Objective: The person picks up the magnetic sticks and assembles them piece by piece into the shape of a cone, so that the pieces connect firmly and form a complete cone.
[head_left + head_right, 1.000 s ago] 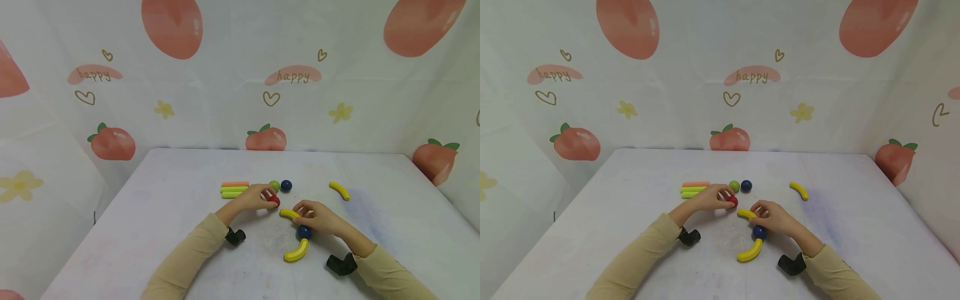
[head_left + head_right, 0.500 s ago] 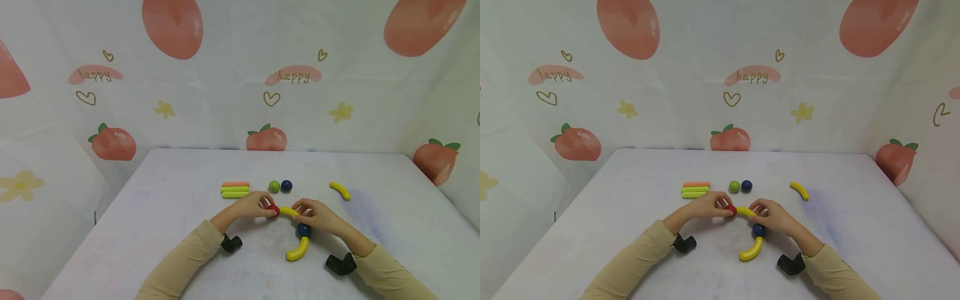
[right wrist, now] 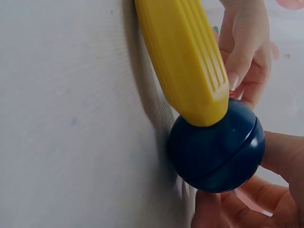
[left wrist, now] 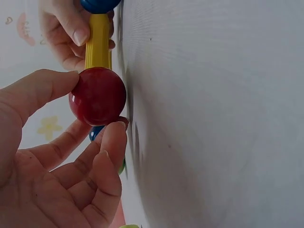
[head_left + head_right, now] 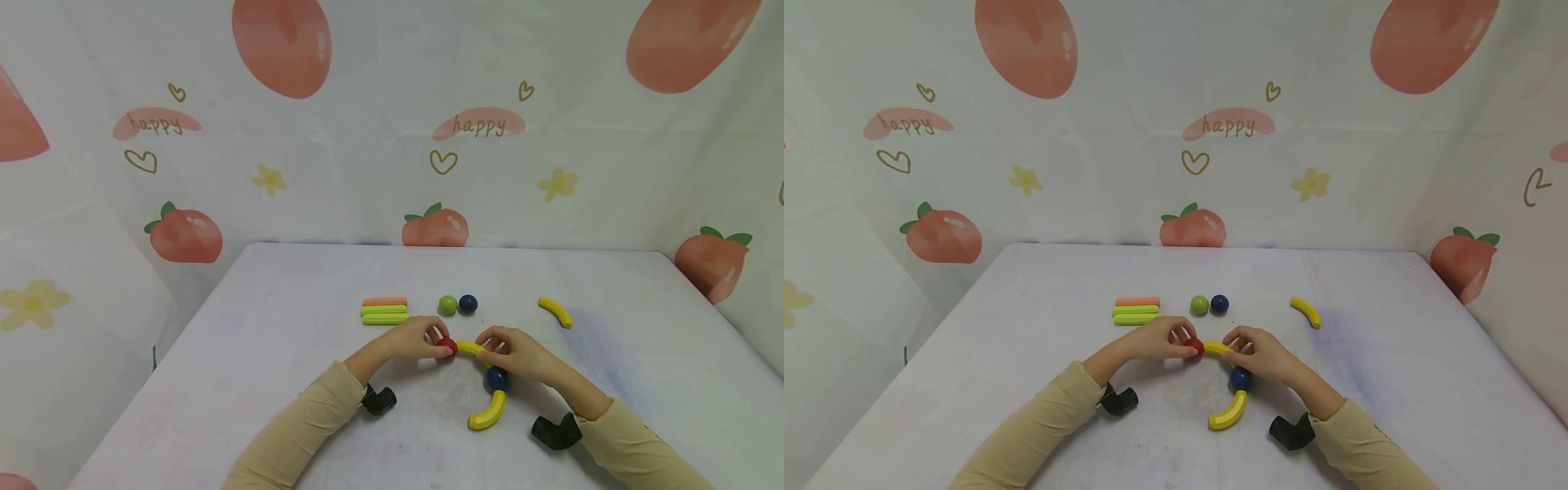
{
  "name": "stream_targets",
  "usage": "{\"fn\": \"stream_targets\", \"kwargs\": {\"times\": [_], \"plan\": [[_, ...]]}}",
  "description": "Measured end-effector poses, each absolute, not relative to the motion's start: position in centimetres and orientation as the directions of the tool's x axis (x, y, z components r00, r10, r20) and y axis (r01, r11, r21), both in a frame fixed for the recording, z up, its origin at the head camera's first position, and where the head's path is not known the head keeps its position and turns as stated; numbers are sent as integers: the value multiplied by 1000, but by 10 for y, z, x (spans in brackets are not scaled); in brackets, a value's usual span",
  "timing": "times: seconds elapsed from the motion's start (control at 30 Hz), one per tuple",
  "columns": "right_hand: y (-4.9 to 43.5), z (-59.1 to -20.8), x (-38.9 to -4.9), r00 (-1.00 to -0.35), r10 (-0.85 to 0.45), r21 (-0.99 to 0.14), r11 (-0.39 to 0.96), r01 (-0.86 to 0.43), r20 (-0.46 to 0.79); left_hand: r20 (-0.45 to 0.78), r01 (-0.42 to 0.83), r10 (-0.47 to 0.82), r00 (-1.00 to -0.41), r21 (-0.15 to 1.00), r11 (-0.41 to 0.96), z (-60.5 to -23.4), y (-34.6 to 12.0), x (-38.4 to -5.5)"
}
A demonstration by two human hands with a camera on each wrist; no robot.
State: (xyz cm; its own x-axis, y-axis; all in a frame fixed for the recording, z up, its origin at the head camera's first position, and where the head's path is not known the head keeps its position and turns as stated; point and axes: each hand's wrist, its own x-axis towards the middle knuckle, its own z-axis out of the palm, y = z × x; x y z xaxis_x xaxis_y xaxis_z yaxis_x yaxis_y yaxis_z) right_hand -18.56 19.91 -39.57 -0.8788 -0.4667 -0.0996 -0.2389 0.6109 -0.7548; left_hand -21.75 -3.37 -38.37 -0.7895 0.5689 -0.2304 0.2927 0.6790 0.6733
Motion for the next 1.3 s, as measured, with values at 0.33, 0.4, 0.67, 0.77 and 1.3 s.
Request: {"fn": "stream_targets", "kwargs": {"times": [0.33,0.4,0.67,0.77,1.3], "plan": [[196,-396,-185,-869,-479,-775,594,-216,-125,-226,300,591,-775,691,658,-383,-30,-217],[195,-396,-185,-867,-477,-790,583,-189,-145,-216,304,595,-774,698,649,-384,-29,-218],[190,-397,-184,-861,-481,-818,555,-152,-166,-189,319,609,-770,712,626,-383,-24,-219],[188,-397,-185,-862,-477,-821,553,-143,-171,-178,331,615,-768,712,620,-382,-21,-218],[185,-396,-181,-888,-411,-839,541,-57,-205,-127,348,648,-751,758,552,-382,-22,-214]]}}
